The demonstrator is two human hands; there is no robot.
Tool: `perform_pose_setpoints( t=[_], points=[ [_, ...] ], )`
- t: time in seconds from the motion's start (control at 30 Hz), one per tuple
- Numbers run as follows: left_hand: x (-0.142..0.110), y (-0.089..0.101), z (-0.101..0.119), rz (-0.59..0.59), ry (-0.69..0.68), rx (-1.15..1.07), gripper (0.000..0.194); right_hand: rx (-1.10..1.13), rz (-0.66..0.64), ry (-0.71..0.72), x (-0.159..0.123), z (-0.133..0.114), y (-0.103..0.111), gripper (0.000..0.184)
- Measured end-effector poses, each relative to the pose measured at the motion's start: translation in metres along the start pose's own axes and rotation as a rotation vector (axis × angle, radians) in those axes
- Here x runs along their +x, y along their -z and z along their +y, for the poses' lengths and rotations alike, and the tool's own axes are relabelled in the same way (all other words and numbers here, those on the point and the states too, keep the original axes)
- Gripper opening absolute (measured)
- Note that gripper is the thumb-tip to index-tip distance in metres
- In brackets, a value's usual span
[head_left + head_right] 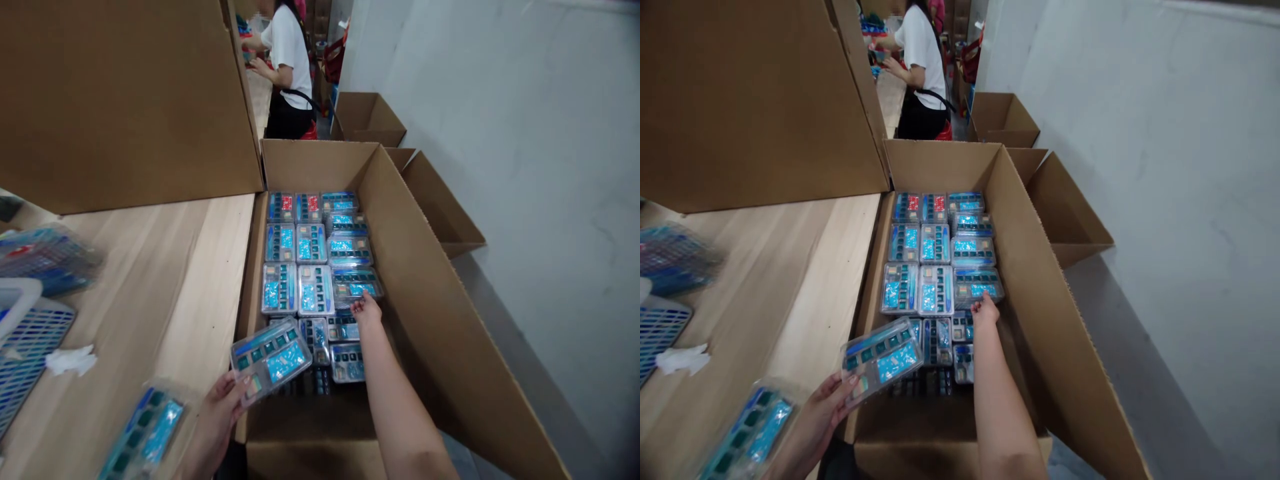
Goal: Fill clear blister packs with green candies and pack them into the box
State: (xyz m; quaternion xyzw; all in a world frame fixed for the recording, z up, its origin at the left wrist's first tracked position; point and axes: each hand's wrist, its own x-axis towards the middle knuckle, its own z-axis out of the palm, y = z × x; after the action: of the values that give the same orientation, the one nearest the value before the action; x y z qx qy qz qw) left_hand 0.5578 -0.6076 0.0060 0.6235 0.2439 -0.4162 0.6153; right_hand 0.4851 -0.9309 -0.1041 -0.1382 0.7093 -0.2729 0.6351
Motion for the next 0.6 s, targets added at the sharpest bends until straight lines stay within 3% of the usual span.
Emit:
perform_pose_setpoints(
  t=[0.17, 0.37, 0.6],
  points=[
    [0.001, 0.005, 0.001, -0.021, -0.011, 0.001, 0.034, 0.022, -0.001, 0.069, -0.001, 0.000, 0.004, 0.017],
    [0.002, 0.013, -0.001, 0.036, -0.056, -0.027, 0.032, -0.008, 0.021, 0.167, 0.000, -0.002, 0.008, 0.021],
    [0.000, 0.017, -0.001, -0.005, -0.040, -0.042, 0.031, -0.064, -0.081, 0.061, -0.002, -0.019, 0.004, 0.016]
  ],
)
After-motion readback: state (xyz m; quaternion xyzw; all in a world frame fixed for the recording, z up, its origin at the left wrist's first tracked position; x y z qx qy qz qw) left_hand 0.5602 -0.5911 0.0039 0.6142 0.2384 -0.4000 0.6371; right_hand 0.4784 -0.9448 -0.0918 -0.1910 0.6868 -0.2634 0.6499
